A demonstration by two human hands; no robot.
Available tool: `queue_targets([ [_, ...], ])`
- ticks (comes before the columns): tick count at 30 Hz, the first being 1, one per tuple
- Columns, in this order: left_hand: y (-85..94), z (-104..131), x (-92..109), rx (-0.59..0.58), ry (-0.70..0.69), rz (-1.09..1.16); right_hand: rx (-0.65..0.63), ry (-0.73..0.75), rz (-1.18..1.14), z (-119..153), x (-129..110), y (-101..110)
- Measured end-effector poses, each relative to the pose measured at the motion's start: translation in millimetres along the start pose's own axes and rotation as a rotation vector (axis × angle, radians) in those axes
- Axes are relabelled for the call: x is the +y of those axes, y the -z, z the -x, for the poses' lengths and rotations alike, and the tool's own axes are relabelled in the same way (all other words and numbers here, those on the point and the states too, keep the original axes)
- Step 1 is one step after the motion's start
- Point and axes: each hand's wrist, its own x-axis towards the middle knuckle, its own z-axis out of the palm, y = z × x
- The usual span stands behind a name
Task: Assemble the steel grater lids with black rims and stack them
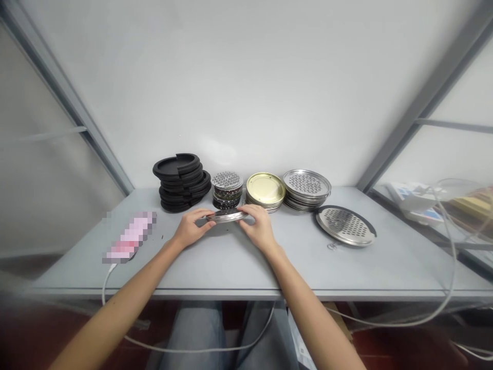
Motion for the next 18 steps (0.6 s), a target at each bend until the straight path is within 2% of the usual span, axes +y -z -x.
queue_targets([
  [7,-3.0,0.8,-8.4,-0.013,-0.053,0.007,0.036,0.098,0.049,0.9,5.4,-1.3],
  [18,-3.4,1.5,-11.0,-0.036,-0.027,0.018,0.05,0.013,0.024,1.4,4.1,-3.7],
])
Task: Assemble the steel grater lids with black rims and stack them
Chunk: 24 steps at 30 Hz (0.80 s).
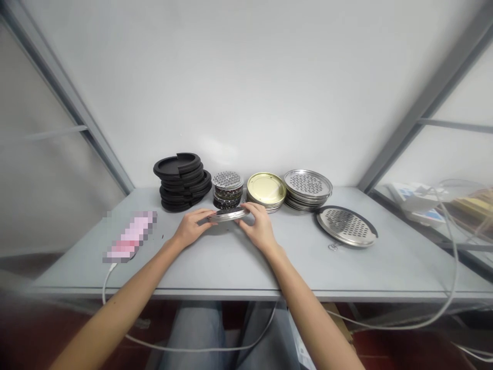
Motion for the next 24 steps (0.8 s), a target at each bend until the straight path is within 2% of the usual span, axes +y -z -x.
queue_targets([
  [24,-1.4,0.6,4.7,-0.004,0.038,0.0,-0.06,-0.158,0.083,2.3,6.5,-1.7],
])
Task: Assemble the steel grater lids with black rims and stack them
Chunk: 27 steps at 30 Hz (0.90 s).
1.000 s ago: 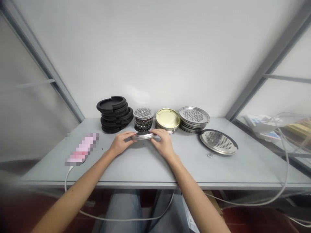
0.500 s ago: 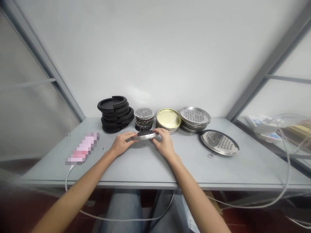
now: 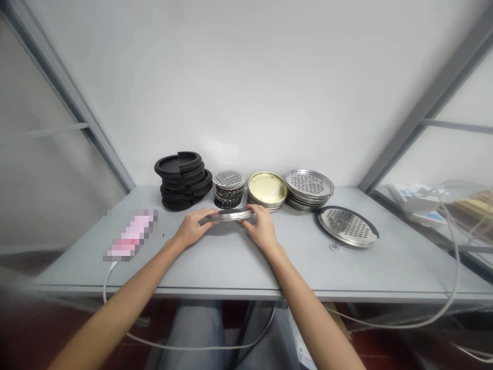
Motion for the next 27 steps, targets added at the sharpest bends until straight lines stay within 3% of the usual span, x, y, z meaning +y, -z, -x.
queue_targets([
  [21,1.2,-1.6,3.1,-0.004,-0.021,0.005,0.001,0.024,0.006,-0.5,-3.1,2.2],
  [24,0.9,-0.9,1.8,0.004,-0.025,-0.021,0.023,0.088,0.018,-0.2,-5.0,1.8],
  [27,0.8,-0.6,1.6,0.035,-0.048,-0.064,0.028,0.259,0.073,1.3,-9.8,2.0],
])
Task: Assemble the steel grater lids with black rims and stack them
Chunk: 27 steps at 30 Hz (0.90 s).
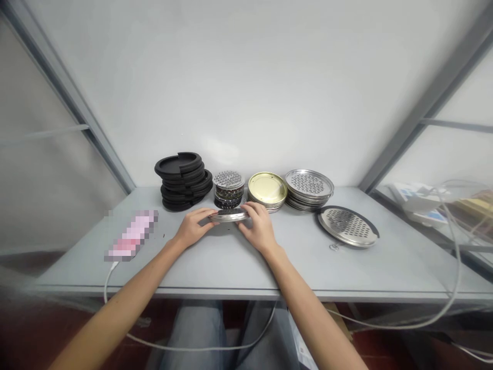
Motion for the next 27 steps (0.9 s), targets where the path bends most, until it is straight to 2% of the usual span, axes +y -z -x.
queue_targets([
  [2,0.1,-0.2,0.8,0.027,-0.024,-0.017,-0.014,0.1,0.028,0.2,-3.5,0.6],
  [5,0.5,-0.7,2.6,0.07,-0.063,-0.024,-0.008,0.13,0.029,0.6,-6.3,1.5],
  [10,1.5,-1.9,3.7,0.109,-0.068,0.001,0.029,0.071,-0.064,1.6,-6.3,2.6],
  [17,2.3,-3.9,2.1,0.101,0.057,0.018,0.112,-0.073,-0.244,0.4,-11.5,5.0],
  [22,4.4,-6.0,5.5,0.133,0.009,0.123,0.126,-0.13,-0.299,-2.4,-10.7,4.8],
  [27,6.2,-5.3,5.0,0.157,-0.072,0.152,0.055,-0.144,-0.197,-1.2,-6.2,-0.2],
])
